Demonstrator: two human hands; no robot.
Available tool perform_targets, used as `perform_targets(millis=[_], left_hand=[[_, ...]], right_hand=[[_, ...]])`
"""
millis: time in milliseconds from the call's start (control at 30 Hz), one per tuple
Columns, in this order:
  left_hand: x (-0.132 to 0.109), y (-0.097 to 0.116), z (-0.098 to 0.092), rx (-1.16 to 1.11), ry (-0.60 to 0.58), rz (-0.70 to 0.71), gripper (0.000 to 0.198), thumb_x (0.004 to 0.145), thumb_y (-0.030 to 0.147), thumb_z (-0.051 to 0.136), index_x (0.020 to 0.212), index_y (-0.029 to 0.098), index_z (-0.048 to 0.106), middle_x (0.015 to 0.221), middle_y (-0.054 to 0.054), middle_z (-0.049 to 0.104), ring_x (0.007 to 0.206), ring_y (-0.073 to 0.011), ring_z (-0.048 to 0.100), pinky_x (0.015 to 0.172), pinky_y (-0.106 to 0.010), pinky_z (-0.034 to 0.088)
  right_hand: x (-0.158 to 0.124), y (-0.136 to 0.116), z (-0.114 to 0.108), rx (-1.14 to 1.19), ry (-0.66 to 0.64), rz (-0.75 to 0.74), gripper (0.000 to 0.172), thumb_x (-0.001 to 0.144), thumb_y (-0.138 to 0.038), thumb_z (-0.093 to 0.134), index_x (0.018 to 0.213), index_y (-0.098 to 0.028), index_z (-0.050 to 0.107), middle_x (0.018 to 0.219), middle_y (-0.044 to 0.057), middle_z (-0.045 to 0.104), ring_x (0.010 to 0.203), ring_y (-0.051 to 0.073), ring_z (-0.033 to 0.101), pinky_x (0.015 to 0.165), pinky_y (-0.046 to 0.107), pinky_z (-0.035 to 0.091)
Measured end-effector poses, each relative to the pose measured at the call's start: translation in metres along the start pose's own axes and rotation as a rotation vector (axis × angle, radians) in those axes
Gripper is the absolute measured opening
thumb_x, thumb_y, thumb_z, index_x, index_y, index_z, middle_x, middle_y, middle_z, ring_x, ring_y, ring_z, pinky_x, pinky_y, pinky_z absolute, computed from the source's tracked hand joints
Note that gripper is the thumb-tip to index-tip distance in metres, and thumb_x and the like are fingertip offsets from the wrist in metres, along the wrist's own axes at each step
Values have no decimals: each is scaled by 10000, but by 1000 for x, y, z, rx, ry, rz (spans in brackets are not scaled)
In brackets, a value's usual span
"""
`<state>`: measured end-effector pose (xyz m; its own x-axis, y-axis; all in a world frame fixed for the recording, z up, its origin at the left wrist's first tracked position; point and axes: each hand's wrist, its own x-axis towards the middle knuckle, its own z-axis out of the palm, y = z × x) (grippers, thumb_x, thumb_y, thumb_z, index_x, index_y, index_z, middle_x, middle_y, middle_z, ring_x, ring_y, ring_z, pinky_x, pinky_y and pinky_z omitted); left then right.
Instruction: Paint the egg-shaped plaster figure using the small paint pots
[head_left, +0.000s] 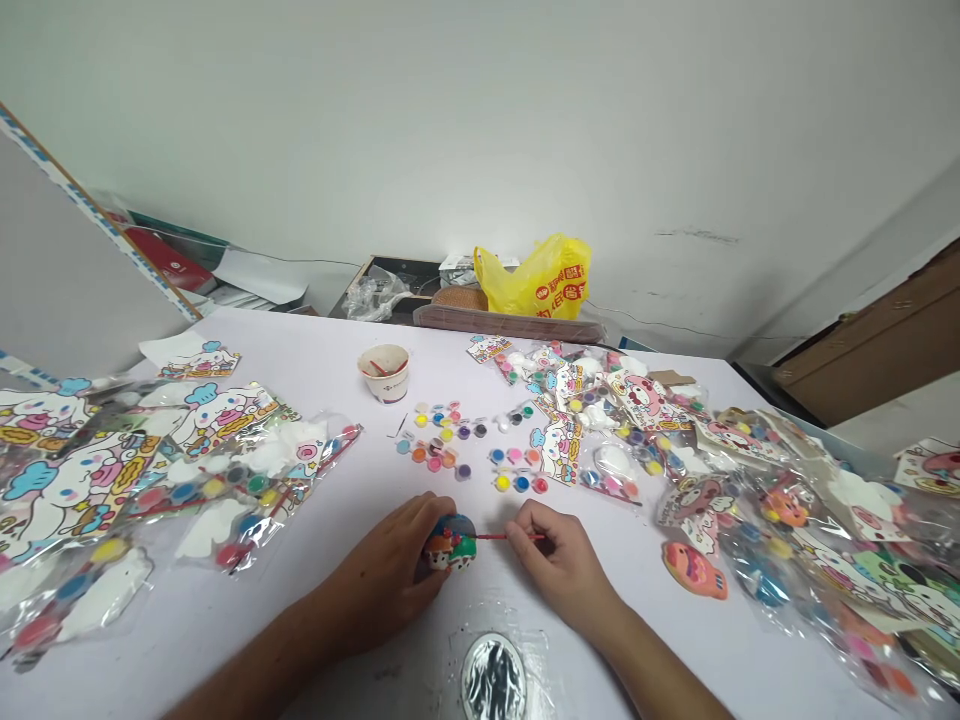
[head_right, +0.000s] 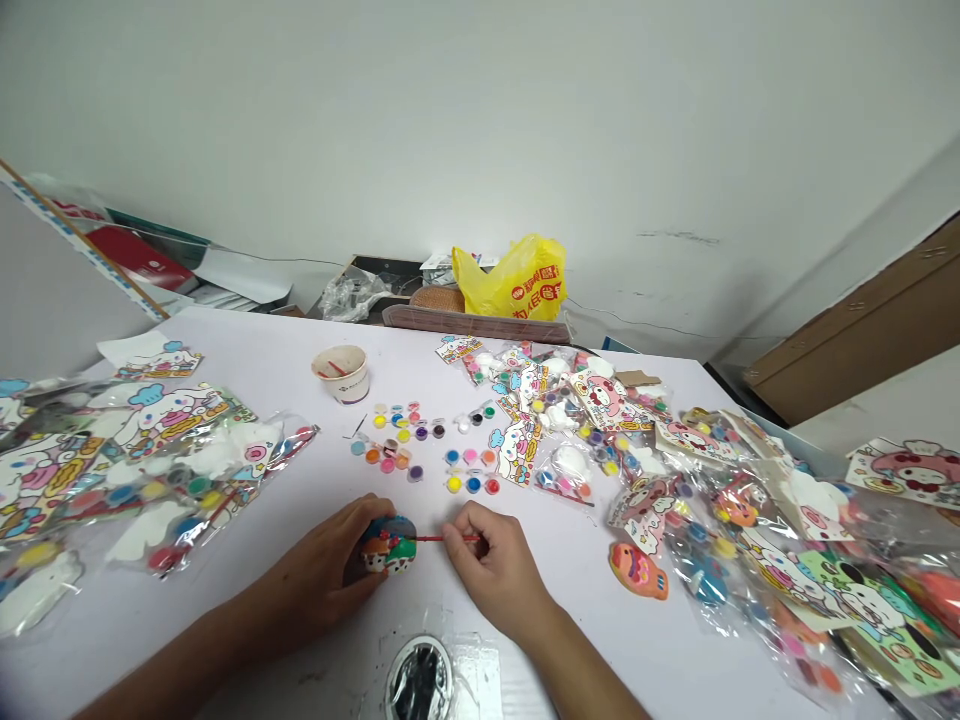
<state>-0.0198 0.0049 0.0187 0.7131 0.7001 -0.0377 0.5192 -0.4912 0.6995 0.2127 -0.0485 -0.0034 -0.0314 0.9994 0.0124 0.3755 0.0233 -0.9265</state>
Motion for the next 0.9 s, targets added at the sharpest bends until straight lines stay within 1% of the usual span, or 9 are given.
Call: perform_targets(millis=[133, 333, 533, 733, 833, 900], left_hand=[[0, 1, 0, -2, -8, 2, 402, 861, 133, 546, 1226, 252, 428, 1153, -66, 573, 1024, -247, 575, 889, -398, 483], [0, -1, 0, -7, -8, -8, 410, 865, 152, 549, 1243, 249, 426, 1183, -77, 569, 1055, -258, 569, 911, -418, 481], [0, 0, -1, -18, -10, -20, 413, 850, 145, 560, 1231, 250, 440, 1183, -77, 576, 1055, -264, 579, 909, -417, 489], [0, 1, -2, 1, 1, -23, 412, 857, 154, 564, 1241, 245, 447, 1189, -85, 587, 1052, -267, 587, 899, -411, 495], [-1, -1, -1, 1, 7, -21, 424, 861, 162, 567, 1257, 249, 444, 1204, -85, 586, 1058, -267, 590, 900, -403, 497], [-1, -3, 0, 0, 24, -18, 433, 855, 159, 575, 1259, 251, 447, 1223, -83, 580, 1085, -270, 583, 929, -407, 488]], right_hand=[[0, -1, 0, -9, -3, 12, 319, 942, -367, 510, 680, -215, 410, 592, -58, 339, 553, 120, 303, 510, 247, 242], [1, -1, -1, -23, 12, 34, 328, 896, -313, 518, 635, -224, 339, 581, -63, 299, 539, 111, 257, 496, 247, 209], [1, 1, -3, -8, 32, 18, 333, 886, -322, 522, 629, -223, 335, 572, -64, 291, 537, 110, 252, 499, 249, 202], [0, 0, -1, -2, 21, 23, 316, 919, -350, 506, 658, -217, 387, 584, -60, 304, 546, 115, 267, 502, 252, 218], [1, -2, -1, -11, 4, 32, 313, 911, -329, 510, 653, -221, 371, 586, -59, 312, 545, 113, 272, 499, 249, 221], [1, -3, -2, -23, -1, 27, 319, 892, -301, 517, 636, -223, 345, 581, -59, 310, 541, 110, 272, 497, 246, 223]])
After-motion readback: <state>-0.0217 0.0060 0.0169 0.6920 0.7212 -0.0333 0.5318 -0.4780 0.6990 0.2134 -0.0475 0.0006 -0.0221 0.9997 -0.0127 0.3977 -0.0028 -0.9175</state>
